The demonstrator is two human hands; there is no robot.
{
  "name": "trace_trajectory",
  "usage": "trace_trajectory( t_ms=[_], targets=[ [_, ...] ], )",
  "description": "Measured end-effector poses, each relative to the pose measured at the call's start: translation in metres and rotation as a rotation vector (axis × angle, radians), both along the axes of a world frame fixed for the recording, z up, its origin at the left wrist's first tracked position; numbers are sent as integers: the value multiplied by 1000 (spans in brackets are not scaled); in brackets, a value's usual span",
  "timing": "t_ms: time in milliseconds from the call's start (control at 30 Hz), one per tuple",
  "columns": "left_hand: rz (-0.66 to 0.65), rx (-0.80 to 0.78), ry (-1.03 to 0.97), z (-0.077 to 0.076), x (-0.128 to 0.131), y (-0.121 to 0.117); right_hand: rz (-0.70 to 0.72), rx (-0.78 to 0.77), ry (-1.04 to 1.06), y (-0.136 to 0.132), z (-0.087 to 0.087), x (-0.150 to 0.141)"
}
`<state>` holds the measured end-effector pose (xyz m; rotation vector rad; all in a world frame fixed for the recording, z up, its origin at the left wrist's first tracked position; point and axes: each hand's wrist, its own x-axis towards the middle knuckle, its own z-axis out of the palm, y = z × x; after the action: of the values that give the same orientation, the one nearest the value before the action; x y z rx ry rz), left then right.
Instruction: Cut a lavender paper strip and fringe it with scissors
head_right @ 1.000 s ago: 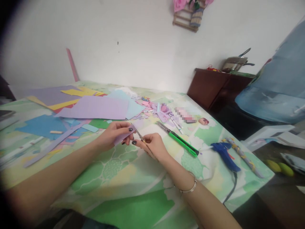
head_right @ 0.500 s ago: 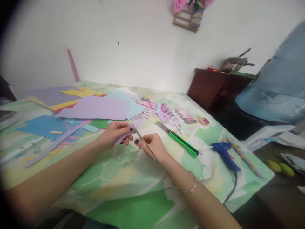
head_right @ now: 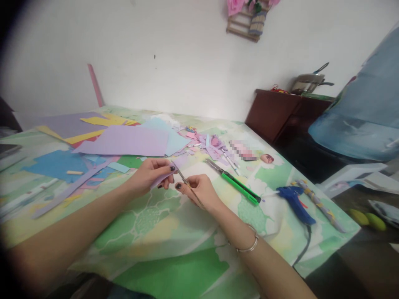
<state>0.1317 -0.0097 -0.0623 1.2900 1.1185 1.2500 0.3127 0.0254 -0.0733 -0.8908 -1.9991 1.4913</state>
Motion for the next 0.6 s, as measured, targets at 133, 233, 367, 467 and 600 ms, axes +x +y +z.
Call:
trace_trajectory(
  t_ms=[133,233,367,467,600],
  targets=[
    [-10,3,9,-1,-1,0,-11,2,-6,0,2,0],
    [-8,5,8,0,-1,0,-11,9,-2,0,2,0],
    [-10,2,-5,0,-1,0,-35,19,-20,0,1,0],
    [-14,1,-6,-1,-1,0,-48,24,-35,0,1,-1],
    [-15,0,-2,-1,-1,0,-62,16,-45,0,2,-1]
  ],
)
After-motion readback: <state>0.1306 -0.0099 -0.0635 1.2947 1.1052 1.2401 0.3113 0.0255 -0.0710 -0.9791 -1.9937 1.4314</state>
